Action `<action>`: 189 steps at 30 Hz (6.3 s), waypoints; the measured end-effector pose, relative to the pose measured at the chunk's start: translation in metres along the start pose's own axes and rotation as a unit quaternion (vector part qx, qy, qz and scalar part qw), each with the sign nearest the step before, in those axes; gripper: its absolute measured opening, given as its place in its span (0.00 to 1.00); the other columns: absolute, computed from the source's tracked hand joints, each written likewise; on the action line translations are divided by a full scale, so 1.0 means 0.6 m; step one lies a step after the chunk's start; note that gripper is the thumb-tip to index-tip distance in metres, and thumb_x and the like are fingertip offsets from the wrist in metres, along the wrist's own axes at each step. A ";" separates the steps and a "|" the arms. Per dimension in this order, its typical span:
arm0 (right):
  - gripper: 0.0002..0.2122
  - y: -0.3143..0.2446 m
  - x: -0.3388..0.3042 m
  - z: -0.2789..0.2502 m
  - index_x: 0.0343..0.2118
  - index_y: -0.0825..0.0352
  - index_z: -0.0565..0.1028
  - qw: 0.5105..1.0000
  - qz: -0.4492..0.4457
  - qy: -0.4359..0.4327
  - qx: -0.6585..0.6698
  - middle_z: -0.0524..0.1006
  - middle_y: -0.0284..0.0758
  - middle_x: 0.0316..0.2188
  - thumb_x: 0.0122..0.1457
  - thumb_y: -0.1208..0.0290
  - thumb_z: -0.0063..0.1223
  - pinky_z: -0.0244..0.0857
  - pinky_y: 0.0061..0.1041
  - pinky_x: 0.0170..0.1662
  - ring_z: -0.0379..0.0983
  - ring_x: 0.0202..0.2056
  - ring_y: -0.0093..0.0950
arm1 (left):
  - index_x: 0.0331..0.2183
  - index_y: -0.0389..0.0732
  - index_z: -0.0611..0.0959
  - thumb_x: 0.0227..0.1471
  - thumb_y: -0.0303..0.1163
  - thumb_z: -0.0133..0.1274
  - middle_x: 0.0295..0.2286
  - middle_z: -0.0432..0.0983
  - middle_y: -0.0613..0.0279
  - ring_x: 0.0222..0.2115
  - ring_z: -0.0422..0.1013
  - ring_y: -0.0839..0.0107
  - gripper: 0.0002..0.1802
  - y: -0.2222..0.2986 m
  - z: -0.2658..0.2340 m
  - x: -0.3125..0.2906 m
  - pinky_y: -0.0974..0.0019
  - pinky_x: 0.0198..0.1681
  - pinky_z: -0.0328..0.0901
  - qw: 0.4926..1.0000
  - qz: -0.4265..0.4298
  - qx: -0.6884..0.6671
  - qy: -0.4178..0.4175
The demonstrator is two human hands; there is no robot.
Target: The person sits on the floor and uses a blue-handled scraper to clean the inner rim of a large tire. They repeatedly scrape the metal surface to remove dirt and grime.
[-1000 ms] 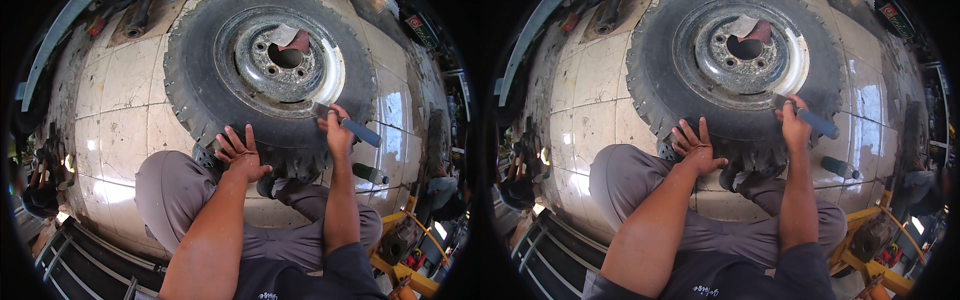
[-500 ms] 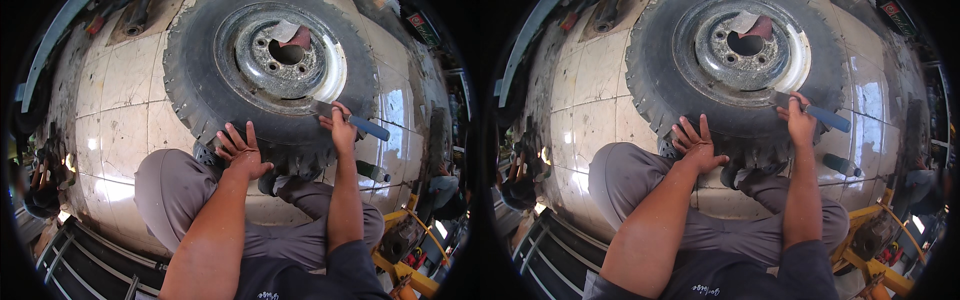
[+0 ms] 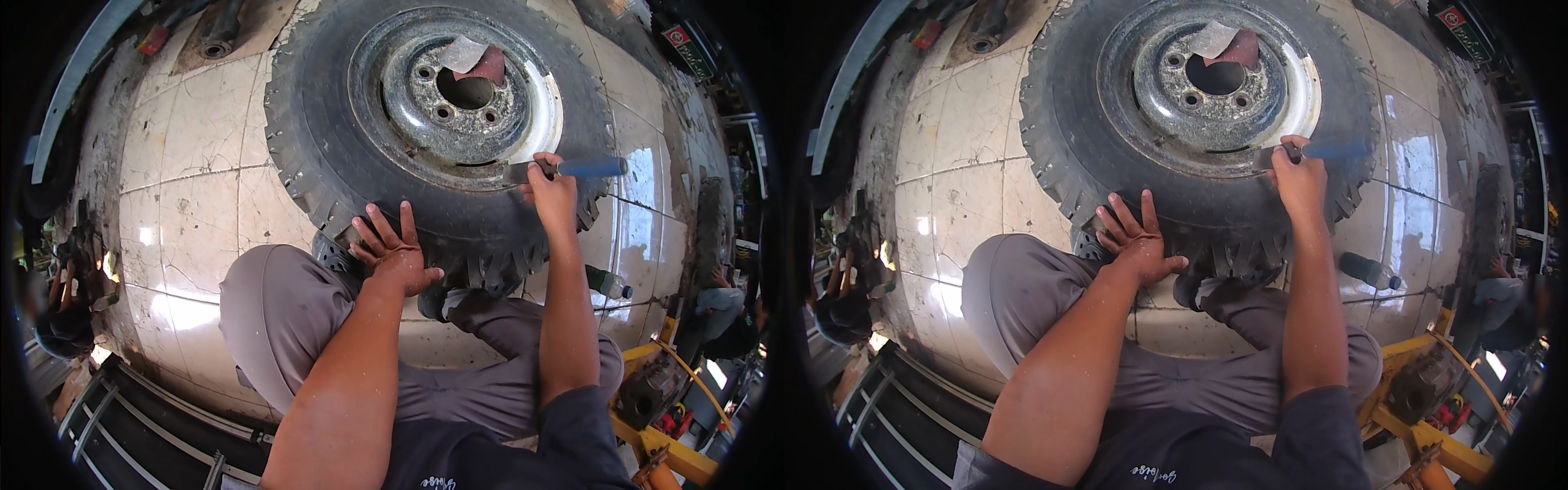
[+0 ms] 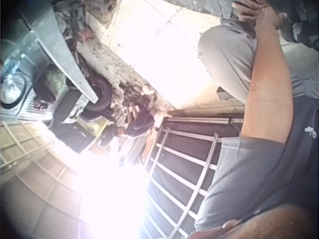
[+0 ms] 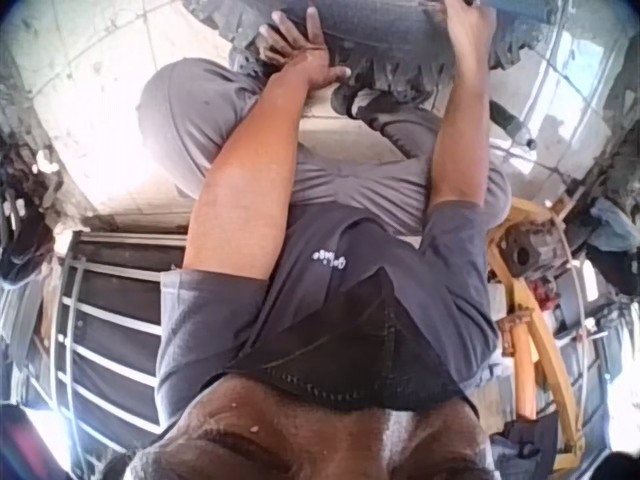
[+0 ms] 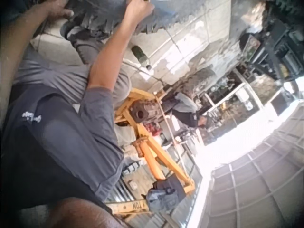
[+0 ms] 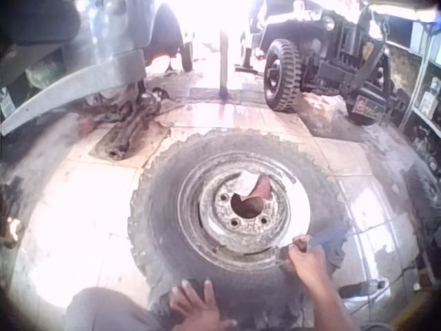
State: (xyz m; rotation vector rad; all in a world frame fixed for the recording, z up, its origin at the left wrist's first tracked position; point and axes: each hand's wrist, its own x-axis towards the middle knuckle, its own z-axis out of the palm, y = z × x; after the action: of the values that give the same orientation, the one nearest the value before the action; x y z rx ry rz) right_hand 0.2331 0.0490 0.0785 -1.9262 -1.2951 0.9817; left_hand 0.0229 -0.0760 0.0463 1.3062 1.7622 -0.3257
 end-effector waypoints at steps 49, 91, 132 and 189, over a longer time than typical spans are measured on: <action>0.19 0.046 0.133 0.016 0.36 0.75 0.74 0.958 -0.138 0.090 -0.235 0.76 0.59 0.32 0.63 0.59 0.41 0.67 0.47 0.43 0.73 0.39 0.56 | 0.60 0.48 0.18 0.41 0.54 0.65 0.55 0.02 0.27 0.55 0.04 0.24 0.75 0.000 0.006 0.001 0.22 0.55 0.22 1.000 0.011 -0.008 0.008; 0.17 0.079 0.132 0.017 0.39 0.72 0.74 0.953 -0.164 0.113 -0.227 0.77 0.55 0.34 0.63 0.60 0.41 0.66 0.46 0.42 0.73 0.39 0.56 | 0.60 0.46 0.18 0.41 0.55 0.64 0.55 0.01 0.27 0.54 0.03 0.25 0.75 0.008 -0.003 0.001 0.22 0.55 0.22 1.000 0.001 -0.008 -0.017; 0.16 0.068 0.064 0.051 0.44 0.71 0.71 0.969 -0.178 0.103 -0.140 0.76 0.53 0.37 0.64 0.60 0.43 0.64 0.43 0.45 0.72 0.42 0.53 | 0.59 0.45 0.16 0.41 0.54 0.65 0.53 0.00 0.24 0.54 0.03 0.24 0.76 -0.003 0.003 0.001 0.22 0.55 0.24 1.000 -0.006 0.005 0.005; 0.12 0.085 0.017 -0.007 0.42 0.65 0.73 0.979 -0.089 0.133 0.129 0.69 0.28 0.18 0.65 0.62 0.49 0.59 0.20 0.20 0.64 0.17 0.16 | 0.60 0.45 0.17 0.41 0.55 0.64 0.54 0.01 0.25 0.54 0.04 0.24 0.76 0.010 0.001 0.000 0.23 0.56 0.25 1.000 -0.008 0.019 0.007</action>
State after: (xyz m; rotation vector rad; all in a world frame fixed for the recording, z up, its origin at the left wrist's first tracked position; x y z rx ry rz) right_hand 0.2640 0.0413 0.0369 -1.6477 -1.1037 0.7336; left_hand 0.0283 -0.0742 0.0476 1.3245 1.7874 -0.3619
